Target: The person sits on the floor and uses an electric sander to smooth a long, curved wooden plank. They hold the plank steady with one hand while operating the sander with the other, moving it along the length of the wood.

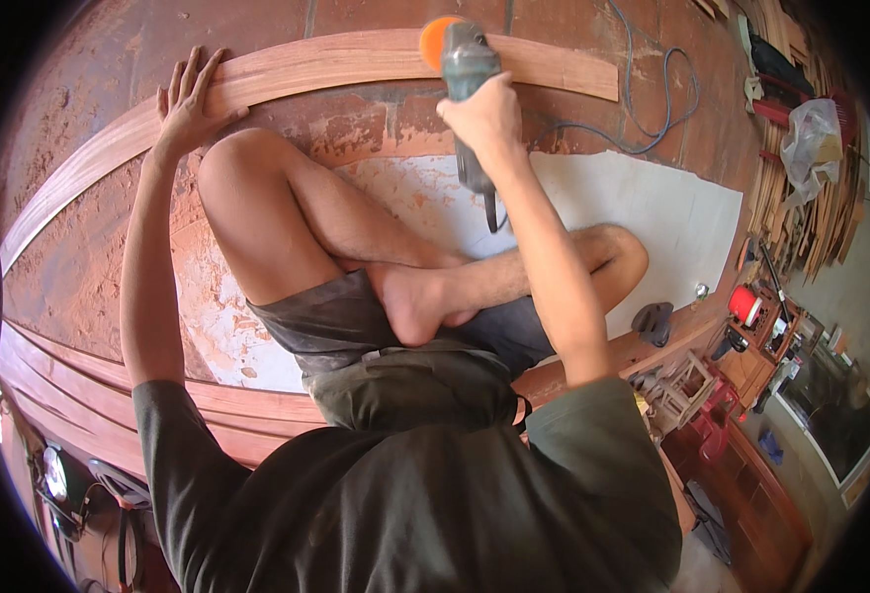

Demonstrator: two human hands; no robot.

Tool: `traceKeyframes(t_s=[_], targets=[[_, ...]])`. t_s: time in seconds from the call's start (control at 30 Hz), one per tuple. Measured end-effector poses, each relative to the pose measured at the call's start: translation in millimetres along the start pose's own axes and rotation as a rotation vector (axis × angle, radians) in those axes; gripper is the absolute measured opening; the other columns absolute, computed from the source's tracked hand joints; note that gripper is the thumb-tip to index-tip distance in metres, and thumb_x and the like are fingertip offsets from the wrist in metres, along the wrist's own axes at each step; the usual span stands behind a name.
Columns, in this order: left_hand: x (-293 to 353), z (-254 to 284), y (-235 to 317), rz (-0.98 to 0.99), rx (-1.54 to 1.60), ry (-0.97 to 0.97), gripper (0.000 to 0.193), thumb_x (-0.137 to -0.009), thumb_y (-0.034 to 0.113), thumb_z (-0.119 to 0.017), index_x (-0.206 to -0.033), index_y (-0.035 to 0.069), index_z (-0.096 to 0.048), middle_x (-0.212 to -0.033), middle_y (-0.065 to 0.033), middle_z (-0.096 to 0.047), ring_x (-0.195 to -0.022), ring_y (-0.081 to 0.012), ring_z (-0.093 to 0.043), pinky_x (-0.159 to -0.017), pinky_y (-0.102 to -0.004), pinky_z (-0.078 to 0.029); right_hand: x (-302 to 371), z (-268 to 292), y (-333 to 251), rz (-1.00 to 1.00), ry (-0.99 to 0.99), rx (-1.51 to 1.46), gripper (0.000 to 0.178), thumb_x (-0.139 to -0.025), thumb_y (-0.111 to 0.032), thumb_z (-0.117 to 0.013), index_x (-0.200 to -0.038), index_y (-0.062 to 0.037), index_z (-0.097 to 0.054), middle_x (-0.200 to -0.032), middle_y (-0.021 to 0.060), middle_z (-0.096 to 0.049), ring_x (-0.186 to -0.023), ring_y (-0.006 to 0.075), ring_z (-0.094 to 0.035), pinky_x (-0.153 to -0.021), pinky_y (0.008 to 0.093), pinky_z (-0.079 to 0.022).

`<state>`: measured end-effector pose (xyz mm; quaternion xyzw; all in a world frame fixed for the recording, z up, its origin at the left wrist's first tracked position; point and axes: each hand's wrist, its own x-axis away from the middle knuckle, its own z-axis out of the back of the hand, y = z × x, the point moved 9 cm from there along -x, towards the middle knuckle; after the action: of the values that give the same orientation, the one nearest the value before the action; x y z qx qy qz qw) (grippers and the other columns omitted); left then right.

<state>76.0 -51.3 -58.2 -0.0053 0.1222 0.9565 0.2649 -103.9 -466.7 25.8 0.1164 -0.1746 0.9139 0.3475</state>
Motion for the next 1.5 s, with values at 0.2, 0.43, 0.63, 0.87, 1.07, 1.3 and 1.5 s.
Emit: traceKeyframes(t_s=[0.2,0.43,0.63,0.87,1.07,1.3,1.5], targets=[[3,10,-3,-0.049,0.012,0.062,0.108,-0.075,0.071,-0.079,-0.164,0.044,-0.023,-0.175,-0.0031,-0.016,-0.16,-0.0349,-0.012,-0.125,-0.0654,-0.01,-44,29,2,-0.034,0.046,0.05,0.092,-0.067,-0.036,-0.085,-0.132,0.018,-0.047,-0.118,0.0336,-0.069,-0.107,0.0425,-0.072,-0.093,0.0439,-0.06],[3,4,4,0.01,-0.001,-0.007,0.109,-0.075,0.066,-0.082,-0.164,0.043,-0.023,-0.175,-0.0032,-0.015,-0.161,-0.0349,-0.012,-0.124,-0.0661,-0.011,12,4,9,0.066,-0.016,0.032,0.091,-0.067,-0.03,-0.089,-0.132,0.0179,-0.045,-0.118,0.0346,-0.068,-0.113,0.0424,-0.07,-0.099,0.0447,-0.057],[3,7,0,-0.045,0.004,0.023,0.111,-0.076,0.067,-0.081,-0.165,0.042,-0.021,-0.175,-0.0038,-0.015,-0.161,-0.0354,-0.012,-0.123,-0.068,-0.012,-21,21,14,-0.027,0.045,0.016,0.083,-0.067,-0.033,-0.085,-0.126,0.0148,-0.05,-0.113,0.0343,-0.07,-0.106,0.0434,-0.072,-0.094,0.045,-0.058],[2,5,2,0.032,-0.039,-0.102,0.107,-0.076,0.063,-0.082,-0.163,0.042,-0.025,-0.174,-0.0096,-0.015,-0.16,-0.04,-0.011,-0.124,-0.067,-0.009,0,21,35,-0.02,0.047,0.016,0.088,-0.068,-0.034,-0.085,-0.129,0.0159,-0.047,-0.113,0.0347,-0.07,-0.11,0.0453,-0.07,-0.096,0.0455,-0.057],[-2,5,3,0.02,-0.051,-0.124,0.105,-0.077,0.066,-0.079,-0.163,0.039,-0.026,-0.174,-0.0115,-0.016,-0.16,-0.041,-0.011,-0.122,-0.0692,-0.011,1,24,50,-0.085,0.053,0.038,0.086,-0.07,-0.031,-0.085,-0.129,0.0174,-0.046,-0.113,0.0331,-0.07,-0.104,0.0408,-0.073,-0.092,0.0429,-0.06],[-2,2,1,-0.007,-0.032,-0.172,0.106,-0.079,0.069,-0.076,-0.165,0.038,-0.022,-0.174,-0.0117,-0.013,-0.16,-0.041,-0.009,-0.121,-0.0706,-0.008,28,-7,17,0.058,-0.03,-0.115,0.071,-0.07,-0.02,-0.082,-0.122,0.0131,-0.048,-0.104,0.0324,-0.071,-0.095,0.0419,-0.074,-0.084,0.043,-0.063],[-2,-5,-4,0.034,-0.053,-0.252,0.108,-0.08,0.07,-0.076,-0.166,0.038,-0.019,-0.175,-0.0102,-0.009,-0.16,-0.0417,-0.005,-0.122,-0.0704,-0.005,-19,36,86,-0.134,0.004,-0.032,0.08,-0.069,-0.029,-0.085,-0.127,0.0127,-0.05,-0.116,0.0311,-0.07,-0.107,0.0401,-0.072,-0.093,0.0431,-0.059]])
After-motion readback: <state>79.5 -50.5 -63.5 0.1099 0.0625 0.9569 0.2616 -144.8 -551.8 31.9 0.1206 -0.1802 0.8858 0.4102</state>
